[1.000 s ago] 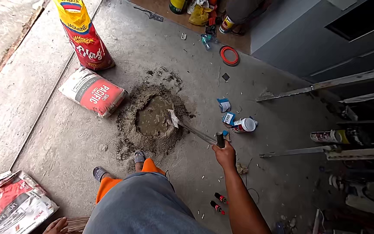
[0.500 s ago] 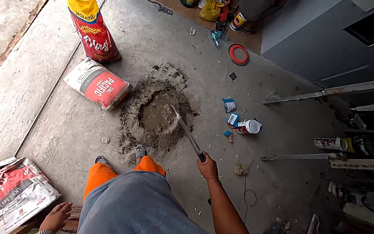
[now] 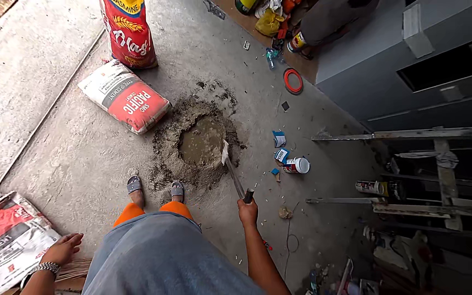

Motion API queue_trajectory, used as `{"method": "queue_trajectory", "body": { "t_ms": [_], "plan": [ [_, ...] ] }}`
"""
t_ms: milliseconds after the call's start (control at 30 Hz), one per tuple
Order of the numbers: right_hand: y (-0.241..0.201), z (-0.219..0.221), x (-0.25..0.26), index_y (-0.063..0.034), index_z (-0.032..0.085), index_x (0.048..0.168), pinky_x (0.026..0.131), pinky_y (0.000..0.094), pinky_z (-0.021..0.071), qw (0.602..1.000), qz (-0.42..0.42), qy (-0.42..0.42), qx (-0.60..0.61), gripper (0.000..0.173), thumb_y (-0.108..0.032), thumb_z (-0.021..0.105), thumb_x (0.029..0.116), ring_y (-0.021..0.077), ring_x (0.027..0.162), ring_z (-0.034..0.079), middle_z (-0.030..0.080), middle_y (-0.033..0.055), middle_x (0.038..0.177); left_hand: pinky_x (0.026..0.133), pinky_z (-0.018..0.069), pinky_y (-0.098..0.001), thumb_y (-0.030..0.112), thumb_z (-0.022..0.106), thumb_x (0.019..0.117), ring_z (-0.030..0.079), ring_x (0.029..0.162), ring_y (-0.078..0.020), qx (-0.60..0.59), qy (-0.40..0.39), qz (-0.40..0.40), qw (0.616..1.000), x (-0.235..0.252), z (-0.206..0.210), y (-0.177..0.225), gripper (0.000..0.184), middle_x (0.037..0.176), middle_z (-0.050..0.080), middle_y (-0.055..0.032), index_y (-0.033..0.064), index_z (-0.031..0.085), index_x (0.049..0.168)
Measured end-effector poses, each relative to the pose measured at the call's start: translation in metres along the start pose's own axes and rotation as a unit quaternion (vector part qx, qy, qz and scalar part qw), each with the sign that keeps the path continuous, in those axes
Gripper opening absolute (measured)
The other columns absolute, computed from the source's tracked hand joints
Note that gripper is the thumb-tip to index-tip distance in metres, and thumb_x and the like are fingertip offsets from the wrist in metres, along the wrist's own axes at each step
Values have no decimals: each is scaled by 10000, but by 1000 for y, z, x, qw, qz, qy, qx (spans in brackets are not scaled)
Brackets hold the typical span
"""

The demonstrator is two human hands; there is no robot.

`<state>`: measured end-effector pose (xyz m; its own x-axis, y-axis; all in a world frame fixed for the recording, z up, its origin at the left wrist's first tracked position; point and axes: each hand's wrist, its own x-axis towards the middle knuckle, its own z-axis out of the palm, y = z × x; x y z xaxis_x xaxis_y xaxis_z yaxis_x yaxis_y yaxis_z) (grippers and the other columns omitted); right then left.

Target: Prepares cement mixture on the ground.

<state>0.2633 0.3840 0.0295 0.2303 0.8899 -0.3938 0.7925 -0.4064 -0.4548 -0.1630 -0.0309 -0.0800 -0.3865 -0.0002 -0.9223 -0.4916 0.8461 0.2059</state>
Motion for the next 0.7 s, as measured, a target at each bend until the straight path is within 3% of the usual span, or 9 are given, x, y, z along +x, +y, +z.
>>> {"method": "queue_trajectory", "body": {
  "t_ms": [200,333,467,700],
  "plan": [
    [-47,56,-33,-37,618,1276,608,458,481,999,29,17,43,383,-110,701,910,239,668,574,635,144,862,926,474,-615,331,518,1091,612,1178,-389,-29,0,19,999,24,-64,24,448,1359,611,-235,45,525,1436],
    [-61,77,-52,-38,546,1349,567,411,477,991,62,28,112,461,-74,685,911,214,631,550,606,142,862,932,468,-626,348,519,1089,611,1186,-392,-40,5,9,999,36,-94,20,467,1353,616,-234,53,507,1451],
    [-86,80,-65,-25,472,1385,458,319,448,979,82,24,185,483,-35,654,937,147,512,498,551,103,774,950,466,-628,352,508,1092,602,1209,-403,-46,-3,-10,999,36,-103,12,503,1383,594,-251,32,469,1477],
    [-109,87,-80,-34,493,1387,475,323,436,981,84,4,176,507,-26,665,910,150,527,486,556,107,796,946,484,-573,350,476,1095,608,1202,-349,-32,-33,-32,998,28,-105,9,515,1423,564,-237,38,433,1502]
  ]
}}
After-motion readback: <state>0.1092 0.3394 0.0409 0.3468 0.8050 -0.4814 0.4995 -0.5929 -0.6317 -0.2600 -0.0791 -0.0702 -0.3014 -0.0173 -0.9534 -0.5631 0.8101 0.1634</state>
